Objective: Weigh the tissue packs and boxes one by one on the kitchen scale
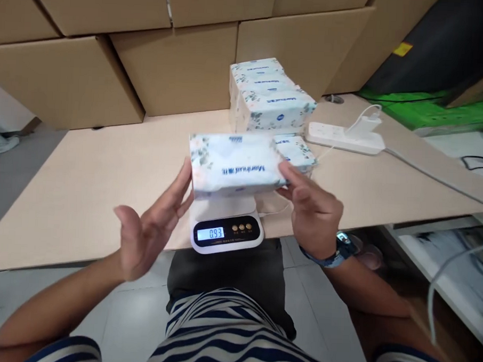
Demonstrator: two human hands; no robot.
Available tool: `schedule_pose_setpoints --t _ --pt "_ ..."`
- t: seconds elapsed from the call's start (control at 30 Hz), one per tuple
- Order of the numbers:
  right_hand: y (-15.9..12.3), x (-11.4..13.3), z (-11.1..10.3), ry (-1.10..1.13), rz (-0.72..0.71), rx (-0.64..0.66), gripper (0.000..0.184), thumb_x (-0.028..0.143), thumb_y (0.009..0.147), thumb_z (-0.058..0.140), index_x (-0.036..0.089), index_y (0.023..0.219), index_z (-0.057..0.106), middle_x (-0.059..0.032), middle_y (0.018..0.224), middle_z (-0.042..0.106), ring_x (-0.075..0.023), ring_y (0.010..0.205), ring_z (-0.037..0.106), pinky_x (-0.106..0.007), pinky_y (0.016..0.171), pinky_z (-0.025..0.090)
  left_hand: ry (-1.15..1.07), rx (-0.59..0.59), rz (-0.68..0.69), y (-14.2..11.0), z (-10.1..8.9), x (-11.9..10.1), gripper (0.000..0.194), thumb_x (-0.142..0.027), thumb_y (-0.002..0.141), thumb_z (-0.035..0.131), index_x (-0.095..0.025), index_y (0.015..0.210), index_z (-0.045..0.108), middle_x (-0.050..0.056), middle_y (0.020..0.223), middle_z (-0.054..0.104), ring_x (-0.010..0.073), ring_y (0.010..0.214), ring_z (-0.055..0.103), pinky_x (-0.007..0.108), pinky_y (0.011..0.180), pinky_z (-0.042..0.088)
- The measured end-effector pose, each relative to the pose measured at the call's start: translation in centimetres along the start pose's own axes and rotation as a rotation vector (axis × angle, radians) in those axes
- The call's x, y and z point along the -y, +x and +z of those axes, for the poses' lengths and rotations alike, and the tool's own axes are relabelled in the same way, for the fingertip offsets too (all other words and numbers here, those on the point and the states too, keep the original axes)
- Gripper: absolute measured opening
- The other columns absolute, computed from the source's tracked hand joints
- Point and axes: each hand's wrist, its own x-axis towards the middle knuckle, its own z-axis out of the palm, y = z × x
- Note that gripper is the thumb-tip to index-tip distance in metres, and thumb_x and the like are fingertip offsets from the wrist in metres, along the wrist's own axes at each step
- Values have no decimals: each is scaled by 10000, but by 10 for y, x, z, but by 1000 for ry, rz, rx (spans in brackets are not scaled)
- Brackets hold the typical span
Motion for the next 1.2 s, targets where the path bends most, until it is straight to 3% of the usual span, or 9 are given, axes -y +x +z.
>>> schedule_pose_setpoints --t 0.13,0.23,0.4,0.6,0.83,1.0,1.2 --pt "-13 1 13 -61 -91 87 354 373 1084 674 363 1425 769 -44 1492 756 -289 1359 770 -490 1059 732 -53 2 -90 -35 -3 33 961 -948 937 -1 -532 1734 342 -198 1859 238 276 1793 139 574 1473 190" --pt "-18 -5 10 -114 -130 87 459 411 1087 655 387 1544 680 -56 1598 689 -302 1436 720 -492 1052 733 -73 -66 -82 -37 -1 48 954 -966 932 50 -539 1705 409 -178 1861 261 290 1794 140 588 1473 183" --pt "-31 -20 -6 -189 -159 21 576 436 1078 647 465 1645 548 -66 1707 587 -321 1401 736 -521 985 743 -40 -275 -44 -34 -13 51 988 -1015 900 112 -514 1627 556 -138 1867 285 335 1798 128 651 1452 201" --pt "-43 -32 -22 -172 -89 -2 646 440 1054 675 420 1679 511 -117 1695 588 -307 1283 790 -482 963 729 -25 -371 -41 -38 -33 54 947 -1013 915 140 -525 1575 613 -122 1851 348 344 1797 162 679 1452 181" --pt "-53 -28 -11 -27 17 -104 665 528 1059 626 497 1697 442 -75 1765 497 -364 1502 649 -555 1004 709 -42 -711 8 -48 -31 49 860 -966 968 151 -540 1448 723 -141 1792 467 262 1792 209 546 1485 213" --pt "-53 -25 5 -51 20 -92 710 600 1094 488 494 1762 272 -55 1857 329 -383 1694 417 -718 1229 536 -8 -603 -18 -48 -3 54 588 -808 1068 408 -555 1561 606 -91 1854 368 282 1793 203 627 1466 185" --pt "-46 -23 13 132 60 -12 693 565 1087 560 556 1734 309 79 1881 271 -293 1773 241 -653 1393 368 -14 -535 46 -38 14 53 579 -739 1074 515 -525 1611 557 -51 1856 374 276 1785 230 616 1456 211"
